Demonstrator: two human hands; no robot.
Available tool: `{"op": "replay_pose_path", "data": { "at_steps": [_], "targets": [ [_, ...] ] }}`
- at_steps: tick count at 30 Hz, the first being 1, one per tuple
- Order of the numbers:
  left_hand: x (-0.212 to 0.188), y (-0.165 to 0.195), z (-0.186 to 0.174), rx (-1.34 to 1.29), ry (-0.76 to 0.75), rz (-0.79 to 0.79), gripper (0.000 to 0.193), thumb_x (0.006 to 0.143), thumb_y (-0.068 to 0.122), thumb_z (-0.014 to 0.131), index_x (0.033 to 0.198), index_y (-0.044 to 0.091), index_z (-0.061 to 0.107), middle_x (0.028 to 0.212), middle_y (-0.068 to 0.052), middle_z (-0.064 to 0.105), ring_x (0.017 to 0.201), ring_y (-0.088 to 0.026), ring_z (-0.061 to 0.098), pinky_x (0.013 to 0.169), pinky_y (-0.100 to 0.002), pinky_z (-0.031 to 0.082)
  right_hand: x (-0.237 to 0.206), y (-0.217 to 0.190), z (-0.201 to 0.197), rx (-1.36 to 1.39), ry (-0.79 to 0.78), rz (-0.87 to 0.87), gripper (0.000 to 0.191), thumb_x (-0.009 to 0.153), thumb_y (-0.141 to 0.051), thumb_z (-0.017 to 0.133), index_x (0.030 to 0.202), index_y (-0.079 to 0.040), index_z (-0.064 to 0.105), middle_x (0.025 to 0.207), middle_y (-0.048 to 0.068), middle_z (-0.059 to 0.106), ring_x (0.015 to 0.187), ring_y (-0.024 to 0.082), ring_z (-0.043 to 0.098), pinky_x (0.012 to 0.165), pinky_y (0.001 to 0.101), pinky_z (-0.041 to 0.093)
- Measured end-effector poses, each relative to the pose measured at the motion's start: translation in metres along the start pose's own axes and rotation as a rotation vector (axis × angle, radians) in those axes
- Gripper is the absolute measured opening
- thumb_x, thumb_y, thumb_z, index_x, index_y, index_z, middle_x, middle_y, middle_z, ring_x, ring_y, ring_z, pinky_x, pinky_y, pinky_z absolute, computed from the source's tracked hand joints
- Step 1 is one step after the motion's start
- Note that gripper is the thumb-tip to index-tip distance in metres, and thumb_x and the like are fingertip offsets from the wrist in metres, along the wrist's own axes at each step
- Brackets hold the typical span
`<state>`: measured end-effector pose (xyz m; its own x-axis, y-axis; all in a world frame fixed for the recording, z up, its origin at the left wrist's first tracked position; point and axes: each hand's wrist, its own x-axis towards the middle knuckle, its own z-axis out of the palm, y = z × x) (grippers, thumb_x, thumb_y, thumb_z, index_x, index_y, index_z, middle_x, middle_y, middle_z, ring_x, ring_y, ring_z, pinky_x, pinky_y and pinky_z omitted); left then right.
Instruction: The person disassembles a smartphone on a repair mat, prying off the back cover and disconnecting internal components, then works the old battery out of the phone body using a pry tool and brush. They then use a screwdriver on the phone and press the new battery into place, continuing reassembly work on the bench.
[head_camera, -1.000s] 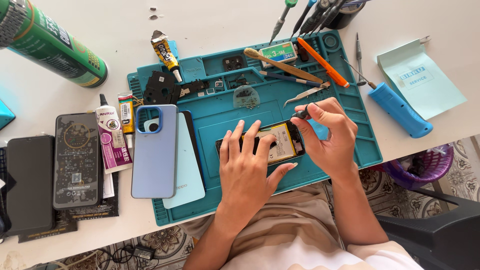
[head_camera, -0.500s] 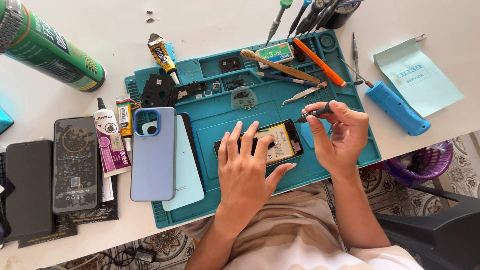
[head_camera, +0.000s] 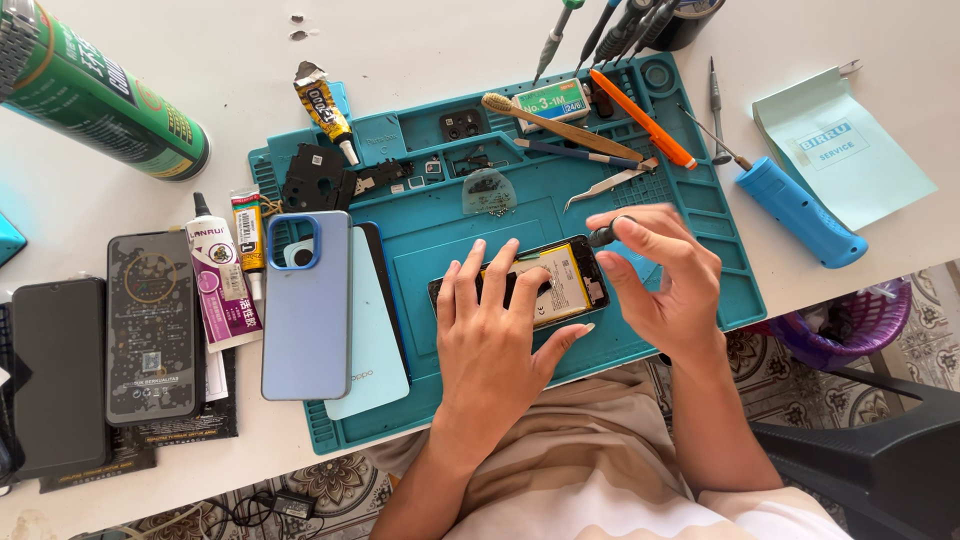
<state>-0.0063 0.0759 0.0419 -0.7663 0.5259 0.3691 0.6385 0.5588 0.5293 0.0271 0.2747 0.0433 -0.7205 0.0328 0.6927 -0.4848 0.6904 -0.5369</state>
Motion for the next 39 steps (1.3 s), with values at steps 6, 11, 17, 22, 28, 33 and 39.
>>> {"op": "replay_pose_path", "data": {
  "at_steps": [6, 11, 17, 22, 28, 33, 39],
  "targets": [
    [0.0, -0.001, 0.0, -0.001, 0.0, -0.001, 0.061, 0.085, 0.056, 0.075, 0.122, 0.009, 0.064, 0.144, -0.017, 0.055, 0.14, -0.041, 0.043, 0.118, -0.057, 0.029, 0.005, -0.002, -0.001, -0.064, -0.013, 0.032, 0.037, 0.101, -0.003, 0.077, 0.129, -0.013, 0.055, 0.116, 0.007, 0.073, 0.1, 0.021, 0.059, 0.092, 0.0301, 0.047],
    [-0.001, -0.001, 0.002, -0.004, 0.001, -0.006, 0.06, 0.084, 0.057, 0.075, 0.121, 0.01, 0.064, 0.144, -0.016, 0.055, 0.14, -0.041, 0.043, 0.118, -0.057, 0.029, 0.004, -0.001, 0.003, -0.057, 0.037, 0.034, 0.041, 0.096, 0.005, 0.079, 0.127, -0.009, 0.054, 0.11, 0.013, 0.07, 0.099, 0.021, 0.068, 0.082, 0.0293, 0.057],
    [0.0, -0.002, 0.002, 0.007, 0.011, 0.007, 0.061, 0.083, 0.056, 0.077, 0.12, 0.009, 0.064, 0.143, -0.016, 0.055, 0.139, -0.041, 0.043, 0.117, -0.057, 0.03, 0.011, -0.007, 0.013, 0.063, 0.142, 0.044, 0.04, 0.102, 0.007, 0.074, 0.122, -0.005, 0.041, 0.119, 0.019, 0.073, 0.103, 0.027, 0.076, 0.084, 0.031, 0.063],
    [0.001, -0.002, 0.002, 0.004, 0.023, 0.017, 0.058, 0.082, 0.054, 0.078, 0.117, 0.009, 0.064, 0.143, -0.016, 0.055, 0.138, -0.042, 0.044, 0.117, -0.056, 0.03, 0.02, -0.007, 0.028, -0.007, 0.043, 0.011, 0.038, 0.099, 0.008, 0.073, 0.114, -0.004, 0.04, 0.116, 0.022, 0.074, 0.105, 0.028, 0.077, 0.086, 0.0337, 0.064],
    [-0.001, -0.002, 0.003, 0.008, 0.023, 0.026, 0.058, 0.085, 0.054, 0.076, 0.119, 0.007, 0.065, 0.143, -0.017, 0.055, 0.139, -0.042, 0.044, 0.117, -0.056, 0.03, 0.013, 0.0, 0.031, 0.09, 0.069, 0.158, 0.035, 0.101, 0.01, 0.07, 0.117, -0.003, 0.041, 0.119, 0.024, 0.073, 0.108, 0.026, 0.076, 0.089, 0.0332, 0.063],
    [0.0, -0.003, 0.002, -0.022, 0.042, 0.035, 0.053, 0.085, 0.049, 0.077, 0.118, 0.008, 0.066, 0.142, -0.016, 0.056, 0.137, -0.041, 0.045, 0.117, -0.056, 0.03, 0.013, 0.006, 0.033, 0.151, 0.074, 0.18, 0.036, 0.102, 0.011, 0.068, 0.119, -0.002, 0.039, 0.123, 0.027, 0.071, 0.11, 0.024, 0.074, 0.093, 0.0316, 0.061],
    [0.002, 0.0, -0.001, -0.031, 0.046, 0.005, 0.047, 0.084, 0.039, 0.078, 0.119, 0.01, 0.067, 0.139, -0.013, 0.059, 0.134, -0.036, 0.048, 0.117, -0.056, 0.029, 0.014, 0.007, 0.032, 0.157, 0.106, 0.189, 0.037, 0.103, 0.011, 0.067, 0.119, -0.002, 0.037, 0.124, 0.026, 0.07, 0.112, 0.026, 0.074, 0.095, 0.0337, 0.061]
  ]
}}
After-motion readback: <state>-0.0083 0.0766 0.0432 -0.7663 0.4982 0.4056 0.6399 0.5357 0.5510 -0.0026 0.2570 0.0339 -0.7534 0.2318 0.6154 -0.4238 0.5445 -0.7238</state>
